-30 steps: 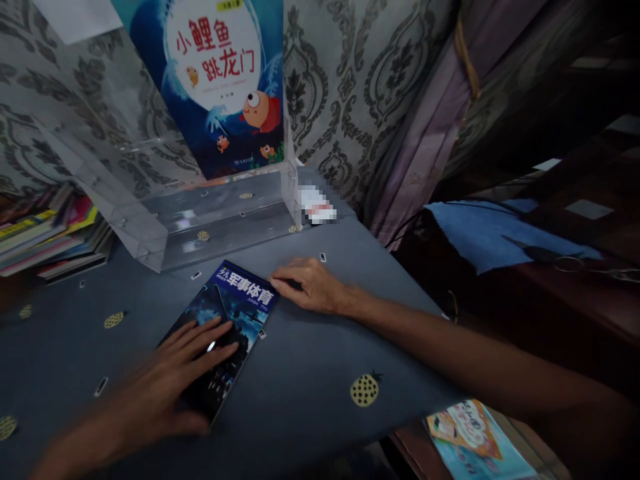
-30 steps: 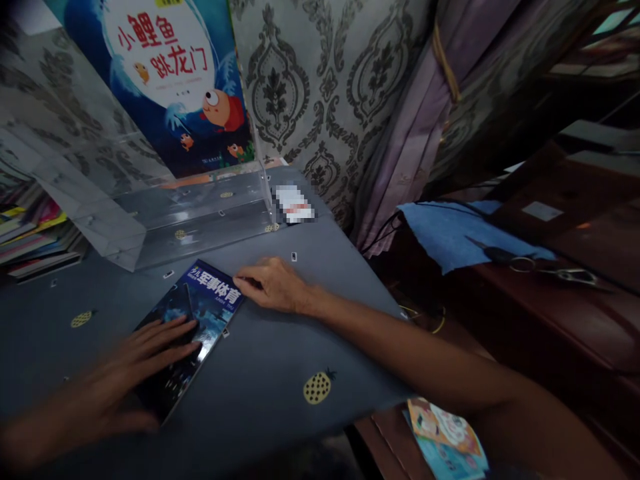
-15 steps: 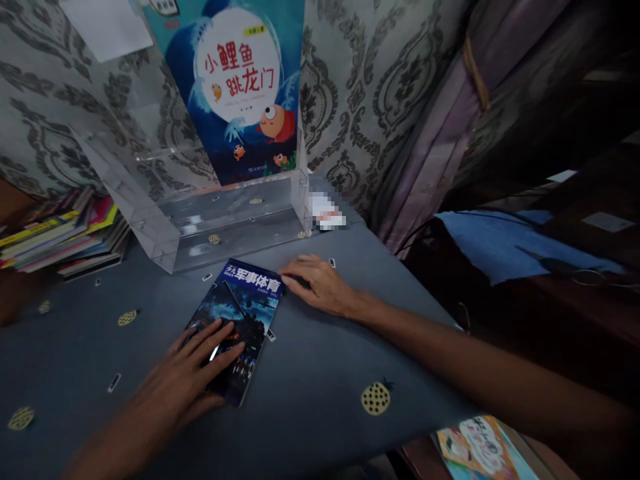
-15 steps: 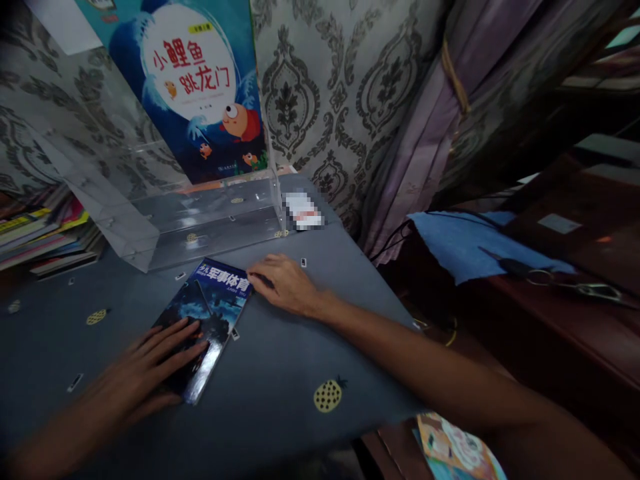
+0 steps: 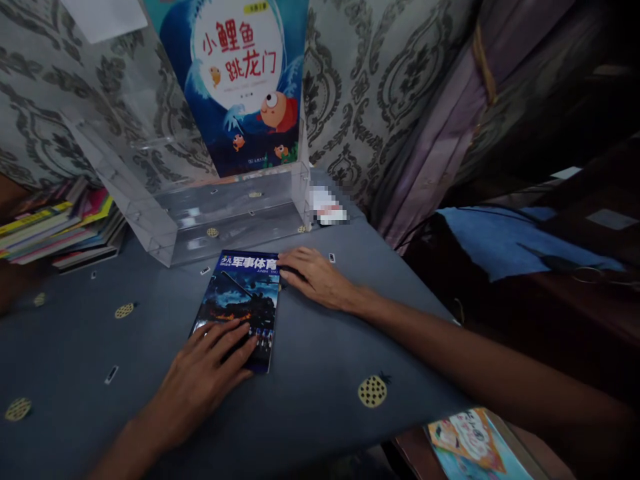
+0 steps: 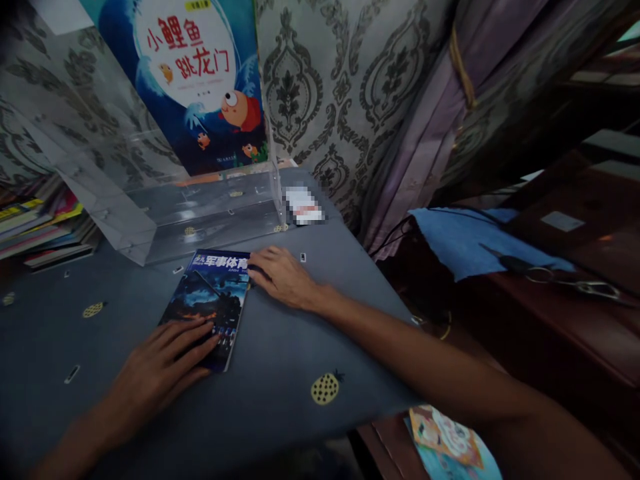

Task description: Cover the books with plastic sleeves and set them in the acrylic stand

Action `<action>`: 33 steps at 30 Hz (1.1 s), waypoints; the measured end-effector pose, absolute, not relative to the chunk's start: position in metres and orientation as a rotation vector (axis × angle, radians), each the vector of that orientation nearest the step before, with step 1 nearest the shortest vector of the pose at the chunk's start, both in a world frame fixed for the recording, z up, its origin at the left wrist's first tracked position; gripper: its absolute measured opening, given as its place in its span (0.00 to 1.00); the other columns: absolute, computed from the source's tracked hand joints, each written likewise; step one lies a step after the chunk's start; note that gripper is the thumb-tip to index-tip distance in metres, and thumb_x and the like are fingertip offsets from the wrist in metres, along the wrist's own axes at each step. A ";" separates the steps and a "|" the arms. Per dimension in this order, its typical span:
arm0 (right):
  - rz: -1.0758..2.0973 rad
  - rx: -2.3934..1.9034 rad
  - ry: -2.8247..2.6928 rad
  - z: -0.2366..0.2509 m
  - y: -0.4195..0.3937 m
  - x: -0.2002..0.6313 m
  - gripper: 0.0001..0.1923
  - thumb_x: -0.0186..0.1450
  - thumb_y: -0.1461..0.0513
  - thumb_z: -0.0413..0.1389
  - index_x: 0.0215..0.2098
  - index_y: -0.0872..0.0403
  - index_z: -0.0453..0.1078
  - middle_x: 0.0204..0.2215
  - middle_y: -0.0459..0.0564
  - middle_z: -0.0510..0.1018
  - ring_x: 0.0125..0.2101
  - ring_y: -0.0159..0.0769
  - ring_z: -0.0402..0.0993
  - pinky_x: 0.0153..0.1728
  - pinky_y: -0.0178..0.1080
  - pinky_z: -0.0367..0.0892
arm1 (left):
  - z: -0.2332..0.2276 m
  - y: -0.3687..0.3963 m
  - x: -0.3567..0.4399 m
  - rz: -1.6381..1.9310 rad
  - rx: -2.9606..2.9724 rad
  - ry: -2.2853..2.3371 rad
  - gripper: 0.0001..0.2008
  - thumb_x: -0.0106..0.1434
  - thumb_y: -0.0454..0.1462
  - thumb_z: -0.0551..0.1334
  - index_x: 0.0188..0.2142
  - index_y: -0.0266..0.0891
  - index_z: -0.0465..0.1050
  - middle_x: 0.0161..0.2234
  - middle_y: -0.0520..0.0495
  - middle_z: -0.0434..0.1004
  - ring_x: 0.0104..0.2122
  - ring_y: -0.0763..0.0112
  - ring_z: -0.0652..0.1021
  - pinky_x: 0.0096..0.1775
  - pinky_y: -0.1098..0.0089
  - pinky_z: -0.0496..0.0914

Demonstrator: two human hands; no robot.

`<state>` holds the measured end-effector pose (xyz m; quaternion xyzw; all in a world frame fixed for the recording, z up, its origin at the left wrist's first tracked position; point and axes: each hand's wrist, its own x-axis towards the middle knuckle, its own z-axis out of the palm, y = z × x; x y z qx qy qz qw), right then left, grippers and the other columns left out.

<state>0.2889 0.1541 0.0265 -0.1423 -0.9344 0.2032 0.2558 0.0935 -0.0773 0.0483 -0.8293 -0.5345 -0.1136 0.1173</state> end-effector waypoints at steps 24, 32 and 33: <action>0.354 -0.441 -2.777 0.032 0.088 0.289 0.51 0.62 0.32 0.51 0.67 0.61 0.59 0.65 0.72 0.63 0.67 0.64 0.52 0.64 0.67 0.49 | 0.057 -0.073 0.099 -0.648 -2.550 -1.693 0.11 0.72 0.40 0.59 0.50 0.41 0.76 0.48 0.44 0.82 0.47 0.60 0.78 0.47 0.57 0.72; 0.546 -0.490 -2.935 0.038 0.076 0.287 0.62 0.59 0.30 0.52 0.73 0.67 0.46 0.71 0.77 0.43 0.71 0.71 0.35 0.66 0.72 0.40 | 0.049 -0.060 0.078 -0.548 -2.366 -1.920 0.15 0.74 0.42 0.55 0.56 0.46 0.72 0.54 0.43 0.77 0.53 0.57 0.75 0.50 0.54 0.70; 0.571 -0.489 -2.935 0.039 0.076 0.287 0.63 0.58 0.30 0.52 0.73 0.66 0.45 0.71 0.77 0.43 0.71 0.71 0.34 0.66 0.72 0.39 | 0.047 -0.057 0.074 -0.529 -2.321 -1.966 0.16 0.74 0.43 0.55 0.56 0.46 0.72 0.55 0.42 0.76 0.54 0.56 0.74 0.51 0.53 0.70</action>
